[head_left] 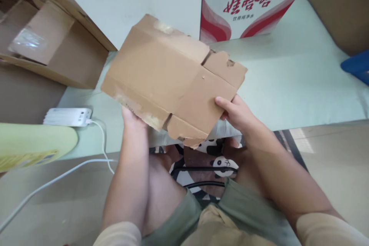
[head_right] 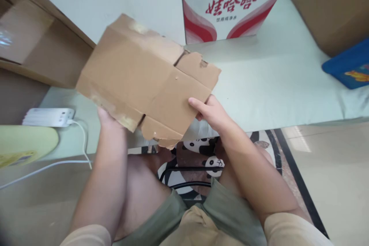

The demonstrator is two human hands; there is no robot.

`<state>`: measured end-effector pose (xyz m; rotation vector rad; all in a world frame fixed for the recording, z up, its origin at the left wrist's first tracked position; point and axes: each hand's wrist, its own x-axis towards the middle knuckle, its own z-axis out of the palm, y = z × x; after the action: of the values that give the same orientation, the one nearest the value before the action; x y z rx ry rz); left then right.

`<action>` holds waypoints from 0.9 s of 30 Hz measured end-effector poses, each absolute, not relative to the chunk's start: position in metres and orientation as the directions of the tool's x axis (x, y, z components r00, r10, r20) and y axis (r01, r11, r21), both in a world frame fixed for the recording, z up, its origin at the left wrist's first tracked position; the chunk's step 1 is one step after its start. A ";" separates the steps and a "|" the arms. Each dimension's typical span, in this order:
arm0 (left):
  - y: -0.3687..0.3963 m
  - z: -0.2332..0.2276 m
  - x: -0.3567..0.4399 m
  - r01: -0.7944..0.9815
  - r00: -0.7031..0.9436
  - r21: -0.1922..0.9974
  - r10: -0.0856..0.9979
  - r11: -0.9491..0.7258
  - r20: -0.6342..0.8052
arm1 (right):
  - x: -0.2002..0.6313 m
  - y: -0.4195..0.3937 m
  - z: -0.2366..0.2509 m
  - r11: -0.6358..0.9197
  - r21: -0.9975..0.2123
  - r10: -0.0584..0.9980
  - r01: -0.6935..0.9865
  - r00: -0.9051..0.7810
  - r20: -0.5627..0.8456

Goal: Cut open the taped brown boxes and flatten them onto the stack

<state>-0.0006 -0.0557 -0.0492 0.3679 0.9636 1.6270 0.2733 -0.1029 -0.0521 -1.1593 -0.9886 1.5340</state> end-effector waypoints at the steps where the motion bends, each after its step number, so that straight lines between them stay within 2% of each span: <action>1: -0.058 -0.048 0.001 -0.669 -0.320 0.742 0.916 -0.038 -0.242 | 0.270 -0.104 -0.053 -0.231 -0.945 0.973 -0.230 -0.065 -0.222; 3: -0.063 -0.046 0.004 -0.691 -0.340 0.716 0.919 -0.100 -0.201 | 0.265 -0.105 -0.053 -0.221 -0.937 0.970 -0.271 0.035 -0.239; 6: -0.068 -0.047 0.003 -0.692 -0.243 0.717 0.963 -0.089 -0.116 | 0.261 -0.109 -0.053 -0.192 -0.942 0.967 -0.274 0.110 -0.229; 10: -0.065 -0.054 -0.004 -0.583 -0.291 0.812 0.937 -0.011 -0.196 | 0.258 -0.118 -0.046 -0.288 -0.941 0.956 -0.178 0.007 -0.294; 13: -0.063 -0.054 -0.007 -0.619 -0.252 0.785 0.942 0.018 -0.221 | 0.269 -0.131 -0.037 -0.341 -0.929 0.938 -0.143 0.007 -0.345; 17: -0.064 -0.047 -0.002 -0.687 -0.143 0.719 0.951 0.104 -0.274 | 0.329 -0.160 -0.028 -0.177 -0.981 0.919 -0.085 0.343 -0.195; 20: -0.063 -0.041 0.002 -0.681 -0.159 0.721 0.936 0.127 -0.315 | 0.397 -0.181 -0.018 -0.095 -0.989 0.756 0.114 0.654 0.003; 23: -0.060 -0.036 0.003 -0.676 -0.145 0.716 0.920 0.177 -0.364 | 0.459 -0.182 0.001 -0.091 -0.974 0.630 0.209 0.769 0.106; 26: -0.059 -0.030 0.003 -0.708 -0.082 0.663 0.903 0.245 -0.422 | 0.510 -0.152 0.027 -0.118 -0.952 0.598 0.283 0.786 0.160; 27: -0.059 -0.028 0.003 -0.717 -0.069 0.648 0.899 0.257 -0.432 | 0.525 -0.136 0.036 -0.118 -0.943 0.615 0.311 0.768 0.177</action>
<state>0.0032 -0.0586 -0.0280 0.2449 0.9406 1.3499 0.5251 -0.1362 0.0363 -1.7173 -0.7336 0.3028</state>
